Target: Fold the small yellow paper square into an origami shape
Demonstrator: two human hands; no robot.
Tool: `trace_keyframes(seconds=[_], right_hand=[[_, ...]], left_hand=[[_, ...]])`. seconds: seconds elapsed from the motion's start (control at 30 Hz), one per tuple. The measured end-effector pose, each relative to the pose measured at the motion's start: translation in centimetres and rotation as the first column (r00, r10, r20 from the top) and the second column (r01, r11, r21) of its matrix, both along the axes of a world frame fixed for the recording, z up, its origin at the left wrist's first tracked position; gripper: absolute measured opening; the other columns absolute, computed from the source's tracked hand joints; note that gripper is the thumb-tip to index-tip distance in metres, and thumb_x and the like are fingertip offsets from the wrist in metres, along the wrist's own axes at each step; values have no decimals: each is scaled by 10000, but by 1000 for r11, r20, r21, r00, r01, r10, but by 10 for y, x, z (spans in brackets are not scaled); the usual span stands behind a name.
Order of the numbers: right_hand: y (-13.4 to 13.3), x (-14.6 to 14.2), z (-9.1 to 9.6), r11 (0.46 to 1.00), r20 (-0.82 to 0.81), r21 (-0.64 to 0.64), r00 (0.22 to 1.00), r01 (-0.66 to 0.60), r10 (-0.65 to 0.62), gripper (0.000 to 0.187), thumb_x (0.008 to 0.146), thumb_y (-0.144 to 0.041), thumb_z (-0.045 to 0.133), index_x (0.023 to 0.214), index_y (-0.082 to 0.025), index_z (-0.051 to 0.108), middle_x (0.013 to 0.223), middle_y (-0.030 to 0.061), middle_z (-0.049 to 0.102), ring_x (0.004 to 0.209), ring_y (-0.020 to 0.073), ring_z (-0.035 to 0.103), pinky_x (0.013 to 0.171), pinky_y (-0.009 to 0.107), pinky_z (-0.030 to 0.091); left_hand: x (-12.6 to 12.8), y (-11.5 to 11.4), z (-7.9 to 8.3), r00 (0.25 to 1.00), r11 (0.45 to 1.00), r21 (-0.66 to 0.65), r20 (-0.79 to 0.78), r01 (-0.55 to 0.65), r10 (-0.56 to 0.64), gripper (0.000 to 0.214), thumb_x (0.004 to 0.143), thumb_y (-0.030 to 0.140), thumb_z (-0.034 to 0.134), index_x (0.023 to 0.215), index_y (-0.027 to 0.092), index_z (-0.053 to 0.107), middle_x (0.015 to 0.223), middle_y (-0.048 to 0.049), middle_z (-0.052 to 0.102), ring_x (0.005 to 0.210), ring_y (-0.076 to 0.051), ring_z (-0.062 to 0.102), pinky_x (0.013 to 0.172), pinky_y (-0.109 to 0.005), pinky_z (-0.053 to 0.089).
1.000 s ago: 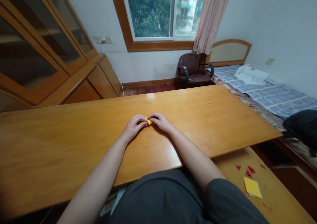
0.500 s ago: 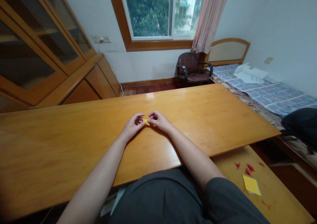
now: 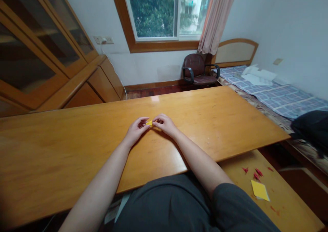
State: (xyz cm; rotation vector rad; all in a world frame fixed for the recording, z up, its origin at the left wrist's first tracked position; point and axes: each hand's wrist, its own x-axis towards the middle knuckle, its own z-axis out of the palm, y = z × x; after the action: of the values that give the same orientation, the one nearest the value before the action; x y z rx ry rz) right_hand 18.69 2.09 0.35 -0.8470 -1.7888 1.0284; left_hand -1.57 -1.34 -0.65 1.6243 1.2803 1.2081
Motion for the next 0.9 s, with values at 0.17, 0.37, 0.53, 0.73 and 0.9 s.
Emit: trace_keyframes(seconds=[0.17, 0.37, 0.53, 0.73, 0.9], right_hand=[[1, -2, -4, 999, 20, 25, 999, -27, 27, 148, 822, -350, 733, 812, -203, 731, 908, 56, 643, 850, 177, 589, 781, 321, 474], [0, -3, -4, 999, 27, 33, 999, -28, 27, 163, 828, -356, 722, 789, -198, 716, 917, 55, 631, 862, 174, 593, 773, 311, 478], [0, -5, -8, 996, 53, 86, 999, -18, 13, 137, 833, -321, 710, 784, -193, 705, 926, 65, 619, 885, 184, 589, 788, 321, 487], [-2, -6, -12, 976, 116, 218, 993, 5, -31, 64, 833, -235, 680, 805, -178, 691, 930, 59, 612, 877, 169, 592, 793, 312, 499], [-3, -5, -11, 945, 140, 327, 988, 18, -67, 72, 847, -232, 669, 804, -180, 694, 949, 67, 613, 913, 180, 600, 835, 330, 507]], left_hand=[[0, 2, -3, 999, 1000, -2, 32, 13, -13, 454, 782, 354, 734, 1204, 220, 636, 972, -28, 652, 874, -147, 636, 831, -291, 535], [1, -2, 3, 998, 998, 46, -45, 37, -35, 359, 822, 364, 711, 1145, 218, 656, 988, -36, 648, 873, -158, 648, 834, -318, 564], [5, -6, 9, 986, 978, 195, -163, 71, -39, 185, 892, 354, 650, 987, 202, 695, 1070, -68, 568, 1019, -179, 620, 810, -302, 603], [7, -5, 5, 952, 941, 327, -306, 83, 22, 117, 917, 277, 624, 984, 206, 688, 1112, -70, 547, 1037, -176, 615, 818, -319, 628], [5, -4, 4, 939, 927, 364, -342, 95, 38, 94, 924, 270, 615, 915, 199, 675, 1073, -67, 571, 1006, -175, 616, 774, -292, 622]])
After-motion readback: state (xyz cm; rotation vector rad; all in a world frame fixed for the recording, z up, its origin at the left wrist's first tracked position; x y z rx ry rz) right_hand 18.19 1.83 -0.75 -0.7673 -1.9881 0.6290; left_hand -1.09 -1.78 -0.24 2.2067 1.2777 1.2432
